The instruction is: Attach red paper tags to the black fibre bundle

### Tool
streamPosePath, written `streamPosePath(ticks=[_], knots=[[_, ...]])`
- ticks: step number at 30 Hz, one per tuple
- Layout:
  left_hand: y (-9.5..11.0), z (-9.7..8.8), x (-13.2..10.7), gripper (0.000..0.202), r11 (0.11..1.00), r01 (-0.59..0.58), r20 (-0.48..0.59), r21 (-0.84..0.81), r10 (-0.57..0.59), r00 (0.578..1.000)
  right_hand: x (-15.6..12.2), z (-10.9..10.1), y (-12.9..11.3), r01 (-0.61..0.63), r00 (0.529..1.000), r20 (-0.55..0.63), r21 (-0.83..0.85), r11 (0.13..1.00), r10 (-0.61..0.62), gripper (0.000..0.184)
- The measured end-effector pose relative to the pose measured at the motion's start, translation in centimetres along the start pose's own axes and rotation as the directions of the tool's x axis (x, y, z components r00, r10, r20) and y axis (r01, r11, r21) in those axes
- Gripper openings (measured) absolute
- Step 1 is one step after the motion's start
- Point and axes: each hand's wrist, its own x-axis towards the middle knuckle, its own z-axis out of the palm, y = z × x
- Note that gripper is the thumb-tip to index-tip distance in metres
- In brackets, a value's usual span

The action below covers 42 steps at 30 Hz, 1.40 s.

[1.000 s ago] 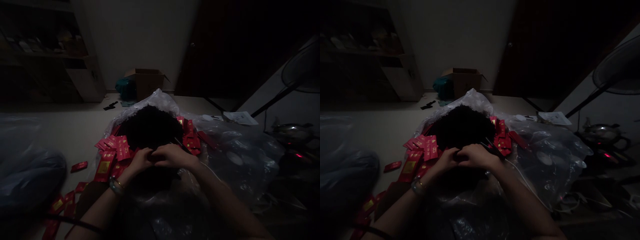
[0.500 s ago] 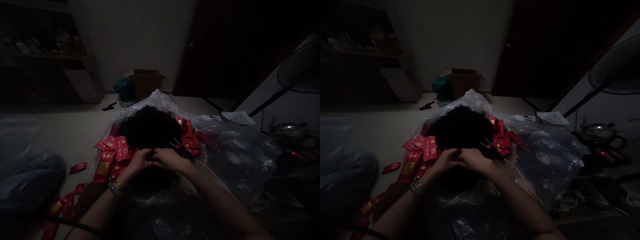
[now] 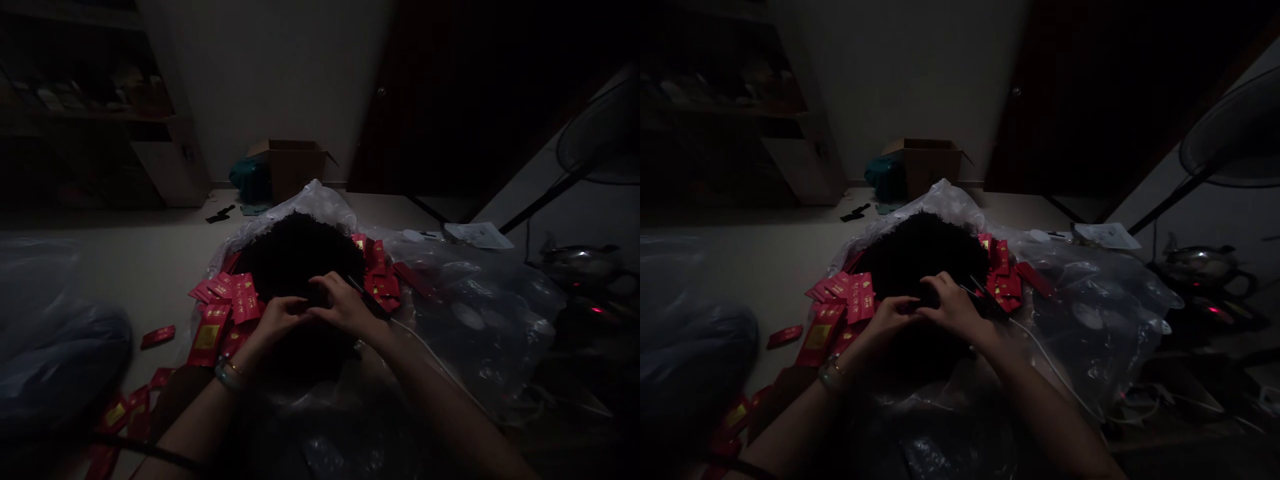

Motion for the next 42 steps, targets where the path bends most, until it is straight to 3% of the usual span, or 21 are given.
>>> streamPosePath(ticks=[2,6,8,13,17,21,25,30,34,38,42], knots=[[0.4,0.1,0.0,0.033,0.998,0.037,-0.034,-0.042,-0.038,0.999,-0.1,0.3,0.9,-0.067,0.998,0.017,0.128,0.99,0.065,0.051],[0.9,0.3,0.0,0.027,0.989,0.089,-0.089,-0.118,-0.1,0.991,-0.2,1.1,2.1,-0.132,0.987,0.136,0.337,0.932,0.091,0.037],[1.0,0.4,0.0,0.027,0.981,0.097,-0.139,-0.166,-0.12,0.983,-0.2,1.4,2.4,-0.127,0.99,0.105,0.374,0.919,0.094,0.041],[1.1,-0.1,0.2,0.032,0.973,0.107,-0.144,-0.206,-0.138,0.98,-0.1,1.9,3.0,-0.212,0.975,0.04,0.437,0.874,0.217,0.023],[0.8,-0.3,0.4,0.032,0.97,0.122,-0.141,-0.21,-0.154,0.978,-0.3,2.5,3.8,-0.227,0.968,0.035,0.535,0.814,0.248,0.025],[0.3,0.0,0.6,0.028,0.971,0.117,-0.197,-0.21,-0.16,0.967,-0.6,3.7,4.7,-0.197,0.947,-0.064,0.658,0.727,0.314,0.034],[0.4,0.2,0.4,0.026,0.958,0.163,-0.21,-0.237,-0.214,0.954,-0.7,4.6,4.8,-0.193,0.94,-0.071,0.695,0.692,0.334,0.032],[0.9,0.3,-0.1,0.031,0.946,0.194,-0.054,-0.259,-0.215,0.975,-0.8,4.8,4.7,-0.19,0.925,-0.104,0.706,0.683,0.365,0.032],[0.8,0.2,-0.2,0.027,0.939,0.222,-0.07,-0.262,-0.248,0.966,-0.7,4.6,4.6,-0.19,0.911,-0.136,0.7,0.688,0.39,0.031],[0.7,0.4,-0.2,0.026,0.945,0.165,-0.056,-0.284,-0.188,0.981,-0.8,4.3,4.2,-0.248,0.935,-0.014,0.69,0.68,0.354,0.036],[0.8,0.9,-0.2,0.021,0.976,0.071,-0.115,-0.205,-0.096,0.989,-0.8,4.0,3.9,-0.277,0.946,0.056,0.653,0.705,0.32,0.023]])
